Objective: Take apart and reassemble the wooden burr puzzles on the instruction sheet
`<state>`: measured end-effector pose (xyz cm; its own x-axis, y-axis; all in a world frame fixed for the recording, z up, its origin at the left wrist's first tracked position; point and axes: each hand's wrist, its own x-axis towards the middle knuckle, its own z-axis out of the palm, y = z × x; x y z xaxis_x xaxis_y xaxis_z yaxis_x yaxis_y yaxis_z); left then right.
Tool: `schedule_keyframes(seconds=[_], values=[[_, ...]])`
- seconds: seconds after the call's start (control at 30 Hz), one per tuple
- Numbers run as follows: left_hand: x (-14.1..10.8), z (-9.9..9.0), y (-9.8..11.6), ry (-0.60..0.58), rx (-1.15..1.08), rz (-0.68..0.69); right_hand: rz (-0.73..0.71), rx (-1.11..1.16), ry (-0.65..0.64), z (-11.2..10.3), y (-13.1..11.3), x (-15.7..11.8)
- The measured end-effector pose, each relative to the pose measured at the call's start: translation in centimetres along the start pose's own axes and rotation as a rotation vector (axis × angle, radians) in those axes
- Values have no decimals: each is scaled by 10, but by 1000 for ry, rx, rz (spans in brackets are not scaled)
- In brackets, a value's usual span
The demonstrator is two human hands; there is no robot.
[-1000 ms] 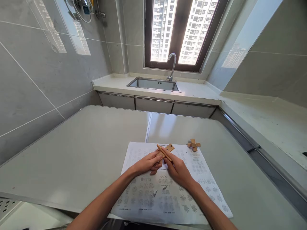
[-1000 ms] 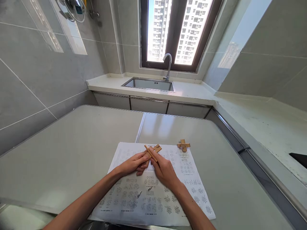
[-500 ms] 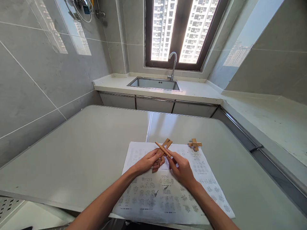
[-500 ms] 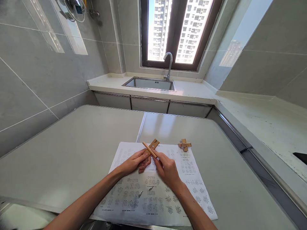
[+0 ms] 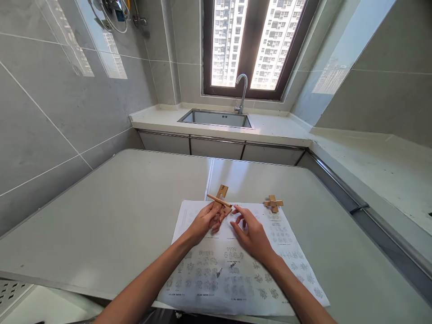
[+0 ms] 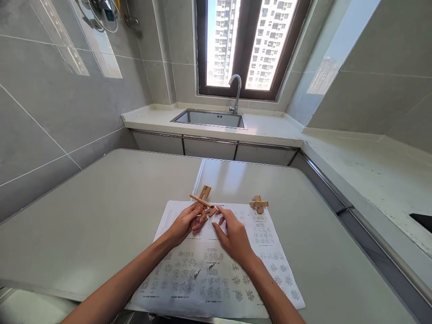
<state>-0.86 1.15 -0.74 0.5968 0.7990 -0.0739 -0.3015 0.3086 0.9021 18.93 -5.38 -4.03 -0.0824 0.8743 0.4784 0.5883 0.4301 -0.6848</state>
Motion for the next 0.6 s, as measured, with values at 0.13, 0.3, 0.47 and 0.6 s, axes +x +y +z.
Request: schedule_keyframes(seconds=[0.13,0.3,0.47,0.6], values=[[3,-5,1,107,-44,69,-108,-136,-116,0,2,1],[3,-6,1,142,-47,90,-165,-283,-265,4,6,0],[3,-3,2,133,-31,84,-180,-313,-230,5,7,2],[4,-2,0,125,-16,82,-205,-334,-242,4,5,4]])
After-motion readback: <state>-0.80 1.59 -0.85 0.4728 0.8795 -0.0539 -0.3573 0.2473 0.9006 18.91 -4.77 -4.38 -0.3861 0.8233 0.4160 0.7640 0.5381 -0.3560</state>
